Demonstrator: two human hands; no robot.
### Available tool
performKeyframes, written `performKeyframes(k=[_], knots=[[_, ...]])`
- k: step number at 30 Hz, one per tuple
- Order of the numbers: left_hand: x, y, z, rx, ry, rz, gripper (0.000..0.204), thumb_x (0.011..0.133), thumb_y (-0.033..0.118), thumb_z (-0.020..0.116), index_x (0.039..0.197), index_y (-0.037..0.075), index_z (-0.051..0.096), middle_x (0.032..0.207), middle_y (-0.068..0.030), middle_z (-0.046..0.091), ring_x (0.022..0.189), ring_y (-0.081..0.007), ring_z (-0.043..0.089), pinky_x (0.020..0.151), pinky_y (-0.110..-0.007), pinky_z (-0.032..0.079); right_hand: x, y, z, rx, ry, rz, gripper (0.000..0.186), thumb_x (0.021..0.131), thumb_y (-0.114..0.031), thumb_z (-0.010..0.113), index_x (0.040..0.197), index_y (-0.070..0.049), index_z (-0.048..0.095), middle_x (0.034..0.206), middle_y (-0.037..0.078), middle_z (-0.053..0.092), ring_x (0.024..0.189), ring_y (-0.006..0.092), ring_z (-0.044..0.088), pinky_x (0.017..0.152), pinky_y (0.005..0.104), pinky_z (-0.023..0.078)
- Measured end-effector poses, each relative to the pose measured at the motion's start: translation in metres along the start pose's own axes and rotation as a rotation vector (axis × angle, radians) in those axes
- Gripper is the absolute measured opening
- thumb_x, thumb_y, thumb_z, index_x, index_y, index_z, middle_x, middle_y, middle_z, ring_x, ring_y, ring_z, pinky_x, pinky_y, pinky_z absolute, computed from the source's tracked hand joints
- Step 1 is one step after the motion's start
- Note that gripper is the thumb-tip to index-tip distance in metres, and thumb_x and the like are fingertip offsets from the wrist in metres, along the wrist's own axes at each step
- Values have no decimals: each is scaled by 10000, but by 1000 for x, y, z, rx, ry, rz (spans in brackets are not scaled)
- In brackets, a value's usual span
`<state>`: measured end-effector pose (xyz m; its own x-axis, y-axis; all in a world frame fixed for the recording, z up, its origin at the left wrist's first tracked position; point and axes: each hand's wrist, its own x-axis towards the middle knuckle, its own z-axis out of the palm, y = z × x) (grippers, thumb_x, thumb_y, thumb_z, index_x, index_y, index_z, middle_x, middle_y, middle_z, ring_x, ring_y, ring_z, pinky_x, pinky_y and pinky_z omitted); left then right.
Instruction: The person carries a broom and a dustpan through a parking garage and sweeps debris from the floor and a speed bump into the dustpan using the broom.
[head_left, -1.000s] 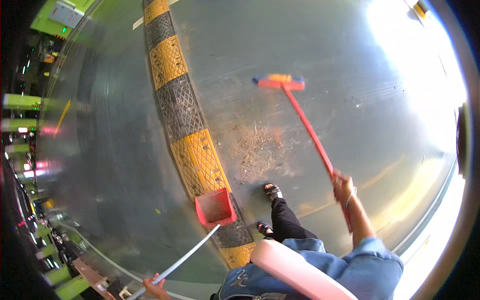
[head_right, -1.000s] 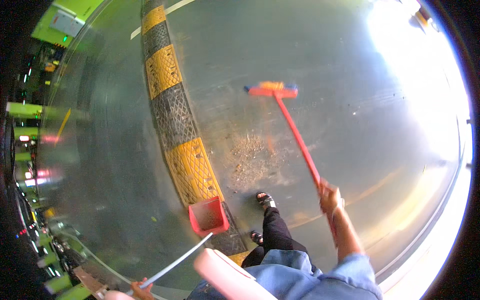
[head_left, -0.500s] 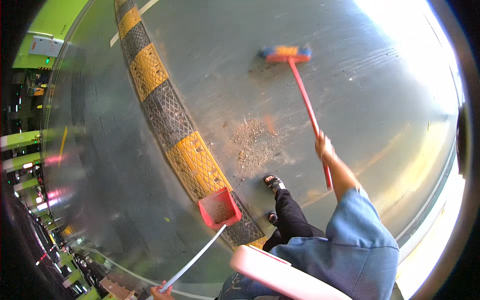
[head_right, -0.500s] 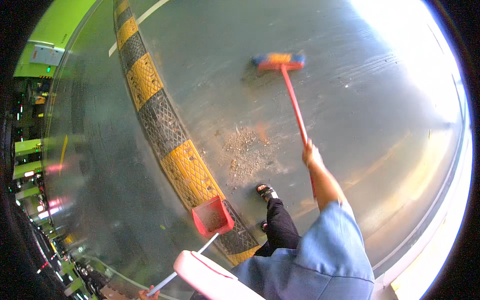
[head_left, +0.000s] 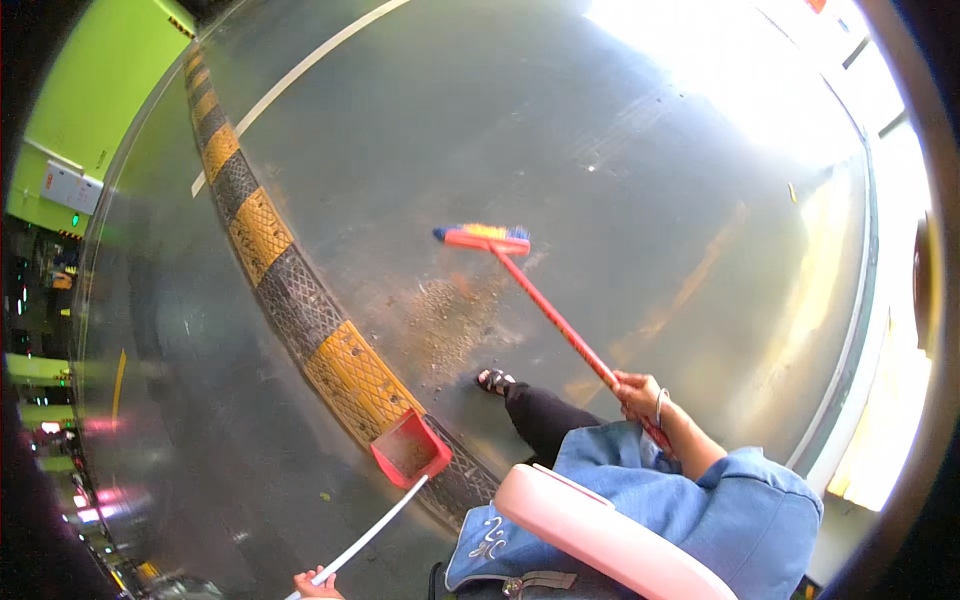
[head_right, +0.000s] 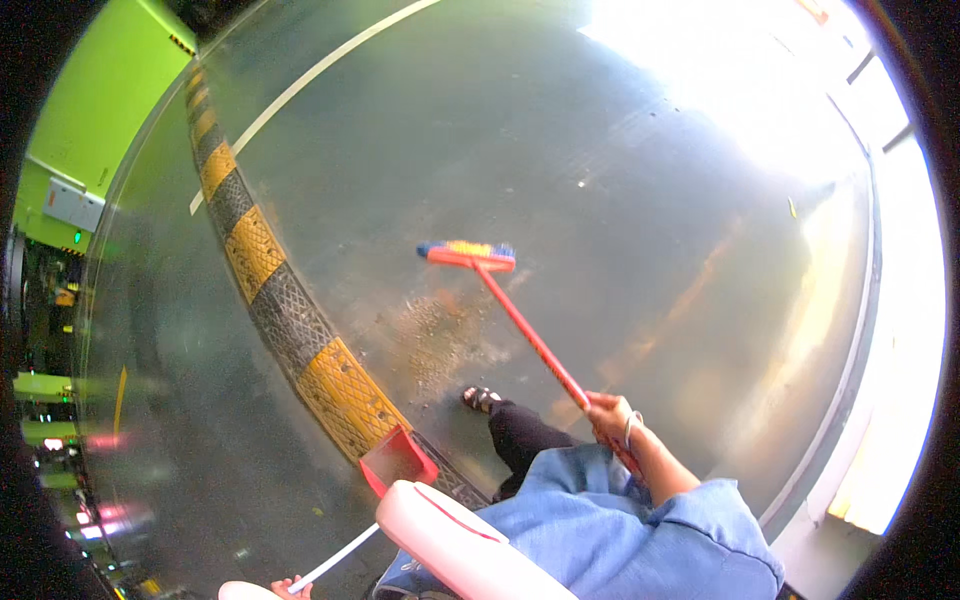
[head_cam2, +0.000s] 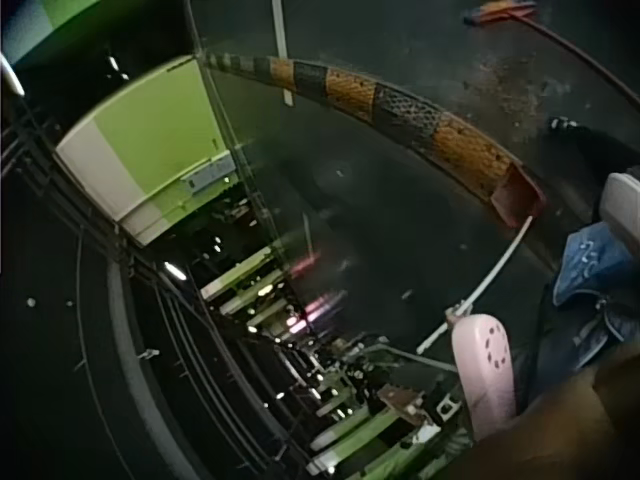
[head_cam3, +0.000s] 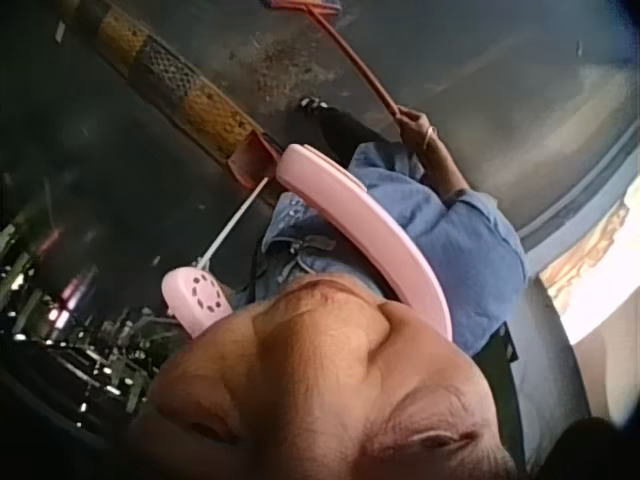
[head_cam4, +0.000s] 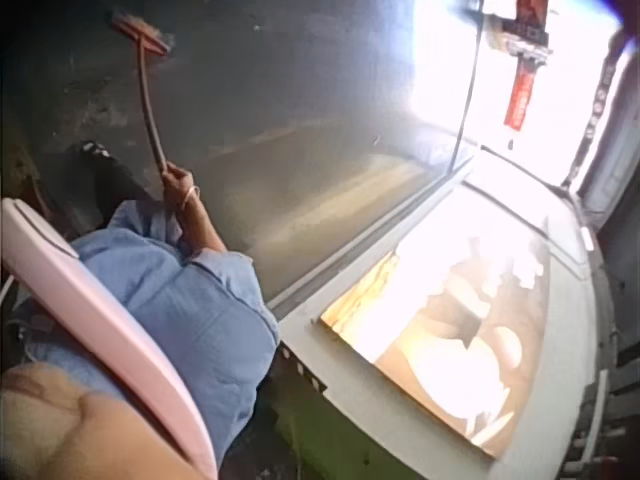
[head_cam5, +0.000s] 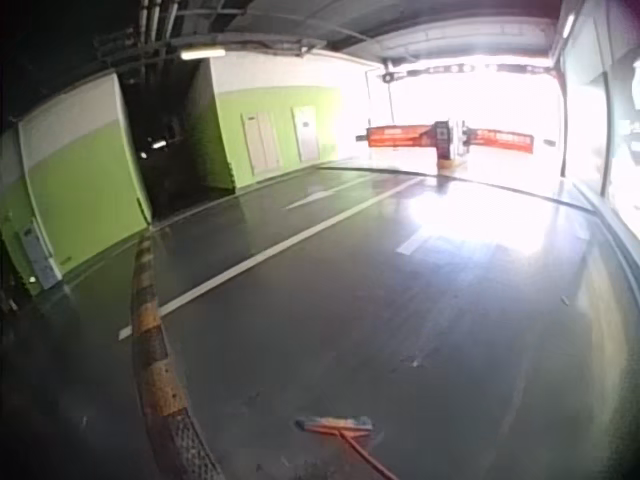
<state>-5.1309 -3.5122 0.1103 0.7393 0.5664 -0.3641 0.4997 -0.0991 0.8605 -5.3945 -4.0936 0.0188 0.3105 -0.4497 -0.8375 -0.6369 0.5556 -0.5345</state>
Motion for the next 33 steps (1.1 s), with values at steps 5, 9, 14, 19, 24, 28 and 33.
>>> performKeyframes(k=[5,9,14,19,24,28,33], knots=[[-57,-8,9,-134,9,186,246,723,261,449,765,19,455,790,-131,459,671,-284,484,540,-441,422,15,7,-63,143,250,3,311,736,-153,462,1041,-93,476,433,31,401,291,124,385,247,275,314],[-111,27,56,-134,39,-33,173,676,190,445,659,19,467,656,-112,468,638,-272,485,521,-401,420,61,-4,-126,306,350,-75,95,713,-118,498,736,-51,434,388,38,344,249,156,357,224,281,282],[-181,55,117,-81,11,112,163,656,181,458,676,20,482,669,-101,468,633,-273,486,538,-392,433,151,-36,-204,560,498,16,128,659,26,463,633,-48,361,425,19,339,283,118,320,246,269,267],[-226,71,194,32,37,123,152,593,191,482,642,73,399,596,-47,450,667,-236,567,444,-358,453,203,-81,-199,340,542,168,128,628,24,447,609,-71,364,478,12,369,380,136,378,330,281,324],[-255,91,261,25,-18,142,167,578,169,512,622,46,408,609,-82,452,630,-279,564,417,-401,469,160,-151,-108,88,422,43,276,581,-30,556,827,-90,448,639,43,461,510,148,468,388,286,366],[-272,97,309,-102,-216,113,146,576,149,498,612,40,408,580,-77,432,657,-304,564,448,-451,476,146,-207,-142,505,-110,171,239,623,-10,555,835,-34,446,481,26,395,362,132,409,292,270,304],[-286,102,371,-117,-213,52,151,571,125,491,555,59,356,568,-75,423,680,-329,559,466,-491,464,119,-211,-208,664,-236,99,174,688,8,488,861,-2,470,432,13,371,300,76,367,269,211,295]])
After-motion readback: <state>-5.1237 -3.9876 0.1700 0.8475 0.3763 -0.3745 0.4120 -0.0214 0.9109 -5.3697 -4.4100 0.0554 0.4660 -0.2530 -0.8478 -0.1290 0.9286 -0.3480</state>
